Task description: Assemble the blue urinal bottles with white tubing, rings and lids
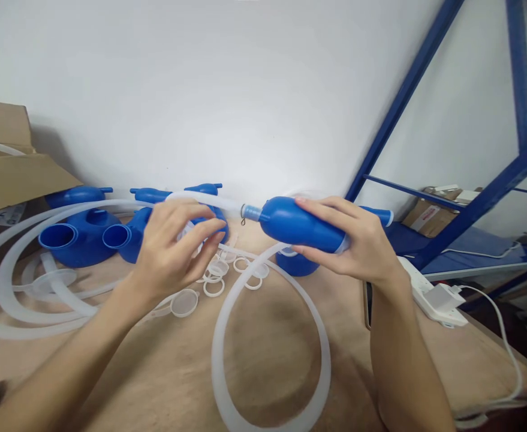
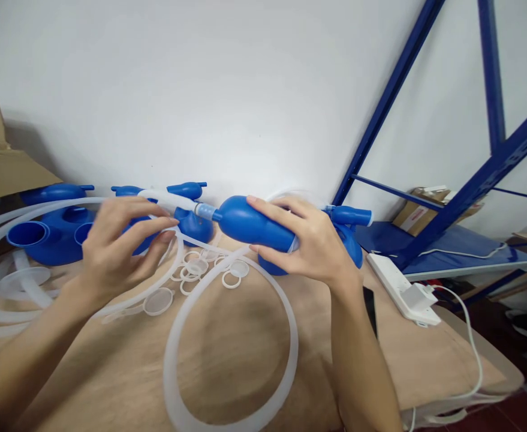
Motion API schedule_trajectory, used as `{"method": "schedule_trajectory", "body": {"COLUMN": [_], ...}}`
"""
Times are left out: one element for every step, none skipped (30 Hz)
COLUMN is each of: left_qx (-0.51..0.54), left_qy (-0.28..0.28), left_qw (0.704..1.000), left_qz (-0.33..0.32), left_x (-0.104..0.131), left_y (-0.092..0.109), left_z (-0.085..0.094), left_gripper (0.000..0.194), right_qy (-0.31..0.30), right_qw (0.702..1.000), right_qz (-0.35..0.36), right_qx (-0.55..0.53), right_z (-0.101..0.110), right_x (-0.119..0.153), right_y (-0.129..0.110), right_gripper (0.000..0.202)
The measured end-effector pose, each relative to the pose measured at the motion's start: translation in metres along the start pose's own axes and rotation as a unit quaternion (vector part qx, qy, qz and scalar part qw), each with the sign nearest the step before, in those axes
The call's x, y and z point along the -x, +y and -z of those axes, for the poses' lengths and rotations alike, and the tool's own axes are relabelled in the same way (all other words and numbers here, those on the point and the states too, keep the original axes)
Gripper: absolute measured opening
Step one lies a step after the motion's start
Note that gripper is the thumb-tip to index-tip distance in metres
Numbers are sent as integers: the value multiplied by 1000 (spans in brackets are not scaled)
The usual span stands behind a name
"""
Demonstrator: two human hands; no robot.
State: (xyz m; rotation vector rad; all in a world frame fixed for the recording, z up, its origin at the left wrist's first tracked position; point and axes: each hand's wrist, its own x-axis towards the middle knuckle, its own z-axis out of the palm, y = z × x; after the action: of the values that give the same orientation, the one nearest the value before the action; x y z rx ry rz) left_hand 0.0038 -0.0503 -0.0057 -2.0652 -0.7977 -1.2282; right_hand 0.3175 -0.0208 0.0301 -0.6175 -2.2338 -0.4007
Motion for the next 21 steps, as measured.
{"method": "schedule_trajectory", "body": {"left_qx": [34,85,146,207,264,313,350,376,391,402,412,427,447,473,501,528,551,568,580,588,594], "left_qy": [-12,-40,-78,-119,-150,-171,-183,-185,-182,-174,-167,-162,-159,-159,-159,-158,-155,-152,-148,-145,-142], "left_qw": [999,993,978,954,926,899,877,862,852,845,839,831,819,802,780,756,732,711,695,682,671], "left_qz": [22,67,125,182,225,254,273,287,298,307,314,318,321,327,338,352,369,385,400,411,420], "left_x": [2,3,4,4,4,4,4,4,4,4,4,4,4,3,3,3,3,2,2,1,0], "left_y": [2,4,7,10,12,14,15,17,18,18,19,19,19,20,20,21,22,23,25,26,27], "left_z": [-5,-10,-14,-18,-21,-23,-25,-25,-26,-26,-26,-26,-26,-27,-27,-28,-28,-28,-28,-27,-27], "left_gripper": [12,15,22,30,37,40,41,41,40,39,38,37,36,35,35,34,33,33,33,33,33], "right_qy": [8,12,12,9,4,-1,-3,-4,-4,-3,-3,-4,-5,-5,-5,-2,0,4,7,9,11], "right_qw": [1000,999,999,999,999,999,999,999,999,999,999,1000,1000,1000,1000,1000,1000,1000,1000,999,999], "right_qz": [-16,-26,-29,-27,-22,-17,-13,-9,-7,-6,-5,-4,-1,2,6,11,16,21,25,28,29], "right_qx": [-10,-18,-24,-28,-31,-32,-32,-34,-34,-35,-34,-31,-26,-19,-13,-5,2,10,17,23,28], "right_z": [0,0,0,0,-1,-2,-3,-4,-5,-6,-7,-9,-10,-10,-11,-12,-12,-12,-13,-13,-13], "right_x": [0,0,-1,-1,-2,-2,-2,-2,-2,-2,-1,-1,-1,-1,-1,-1,-1,-1,-1,-2,-2], "right_y": [1,1,0,-1,-2,-4,-5,-6,-7,-7,-7,-7,-6,-6,-5,-4,-3,-3,-2,-3,-3], "right_gripper": [65,66,66,67,67,67,68,68,68,68,68,68,67,66,65,64,63,62,62,62,62]}}
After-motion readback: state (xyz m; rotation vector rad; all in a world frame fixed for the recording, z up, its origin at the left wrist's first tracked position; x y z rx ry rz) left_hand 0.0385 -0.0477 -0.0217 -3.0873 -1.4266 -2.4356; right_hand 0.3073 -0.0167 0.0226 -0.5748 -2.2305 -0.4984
